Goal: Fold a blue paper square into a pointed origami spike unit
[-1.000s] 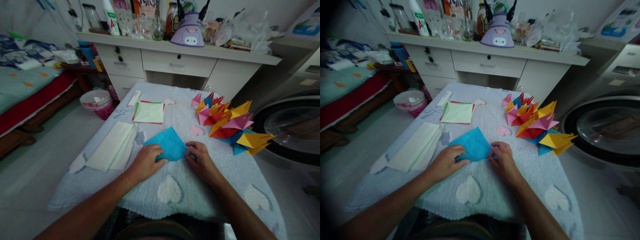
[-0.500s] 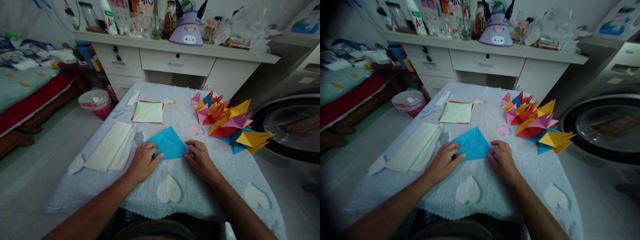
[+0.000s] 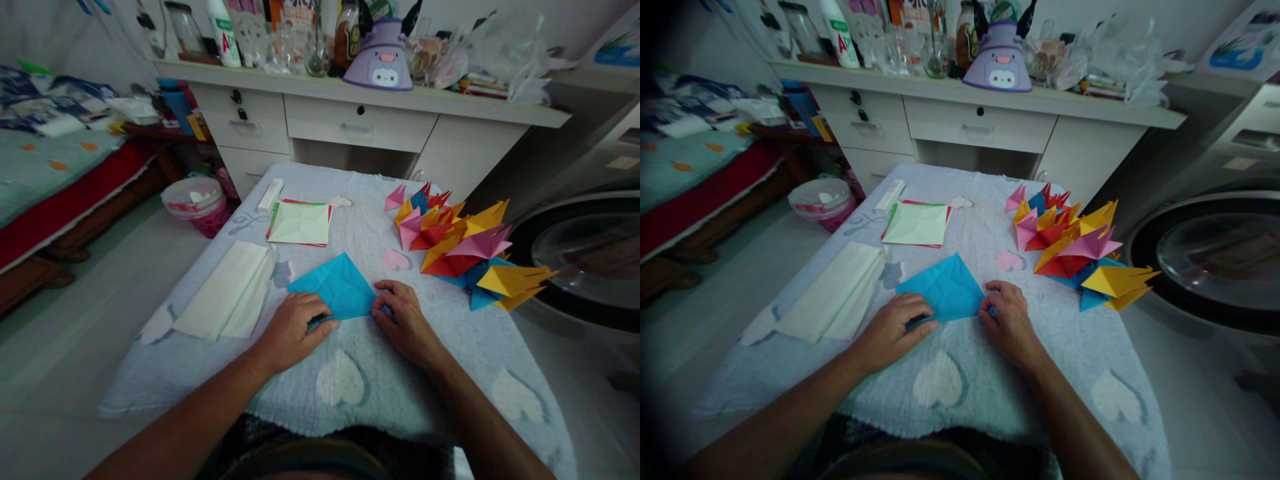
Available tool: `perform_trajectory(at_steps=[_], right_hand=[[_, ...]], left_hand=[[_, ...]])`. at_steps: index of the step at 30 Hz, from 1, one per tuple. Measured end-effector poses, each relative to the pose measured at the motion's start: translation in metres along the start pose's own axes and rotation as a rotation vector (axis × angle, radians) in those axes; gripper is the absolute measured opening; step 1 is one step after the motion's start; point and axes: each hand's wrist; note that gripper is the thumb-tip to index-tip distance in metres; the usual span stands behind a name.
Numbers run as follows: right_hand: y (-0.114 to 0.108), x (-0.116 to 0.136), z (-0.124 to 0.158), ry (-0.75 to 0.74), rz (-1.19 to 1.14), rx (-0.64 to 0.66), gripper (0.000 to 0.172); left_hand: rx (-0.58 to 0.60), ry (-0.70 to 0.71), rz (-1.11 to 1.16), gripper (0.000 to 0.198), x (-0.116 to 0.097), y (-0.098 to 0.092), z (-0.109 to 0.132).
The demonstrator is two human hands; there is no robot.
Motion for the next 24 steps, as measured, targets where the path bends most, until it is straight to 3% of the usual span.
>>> perform_trajectory(at_steps=[3,9,24], right_hand=[[0.0001,-0.0003,0.0003,0.002,0.003,-0.002,0.01],[0.0012,-0.0018,0.0002,-0.004,0.006,-0.011,0.012],[0.0044,-0.0032,-0.0018,0.009,0.012,-0.045,0.008]], left_hand=[[-0.023,-0.042,-0.029,0.032,0.0004,0.0,-0.0016],[-0.081,-0.17,-0.135,0.024,0.0041,0.0046,-0.0036],[-0.103,-0.233,-0.277,0.02,0.0037,0.0091,-0.0055]])
Point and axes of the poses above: each hand's wrist, its own z-axis away from the middle knuckle, its own y-axis out of the palm, x = y × z, and after that the axes turned 7 degrees about -z, right-handed
